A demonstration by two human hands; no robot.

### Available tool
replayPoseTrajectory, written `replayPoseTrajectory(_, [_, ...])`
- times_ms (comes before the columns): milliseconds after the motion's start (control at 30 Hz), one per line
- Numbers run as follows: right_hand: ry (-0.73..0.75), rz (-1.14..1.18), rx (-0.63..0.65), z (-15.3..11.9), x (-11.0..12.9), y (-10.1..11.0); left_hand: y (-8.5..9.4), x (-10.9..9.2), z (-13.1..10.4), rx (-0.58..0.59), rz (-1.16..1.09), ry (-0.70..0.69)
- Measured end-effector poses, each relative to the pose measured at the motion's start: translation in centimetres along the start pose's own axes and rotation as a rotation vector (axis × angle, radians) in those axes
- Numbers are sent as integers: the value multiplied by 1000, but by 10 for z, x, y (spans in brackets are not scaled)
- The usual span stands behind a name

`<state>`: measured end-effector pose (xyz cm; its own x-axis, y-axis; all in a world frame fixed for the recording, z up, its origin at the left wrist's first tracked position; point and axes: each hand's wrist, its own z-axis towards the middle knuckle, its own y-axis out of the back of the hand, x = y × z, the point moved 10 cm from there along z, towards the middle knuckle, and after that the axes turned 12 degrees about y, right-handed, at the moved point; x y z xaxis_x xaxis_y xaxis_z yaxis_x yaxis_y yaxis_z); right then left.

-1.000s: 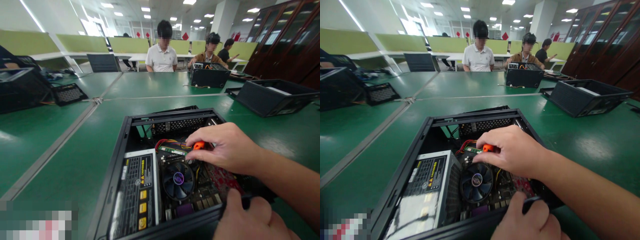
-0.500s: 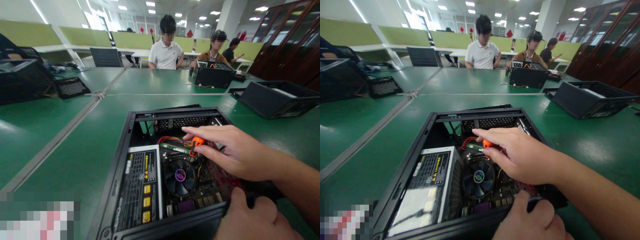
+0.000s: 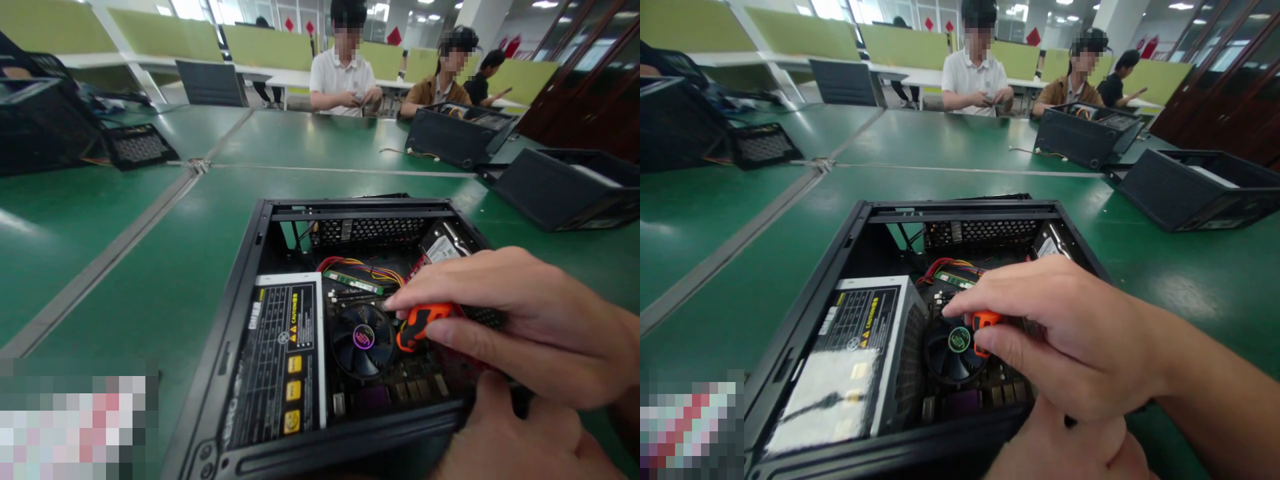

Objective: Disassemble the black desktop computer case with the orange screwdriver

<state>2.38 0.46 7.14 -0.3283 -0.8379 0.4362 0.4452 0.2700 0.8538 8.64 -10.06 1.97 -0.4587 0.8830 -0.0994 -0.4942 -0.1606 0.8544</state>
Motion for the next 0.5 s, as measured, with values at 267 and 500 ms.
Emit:
replayPoseTrajectory(267, [-37, -35, -75, -6, 1, 10, 0, 1, 5, 57, -90, 19])
replayPoseTrajectory(500, [54, 37, -29, 1, 2, 0, -2, 1, 6, 43, -85, 18])
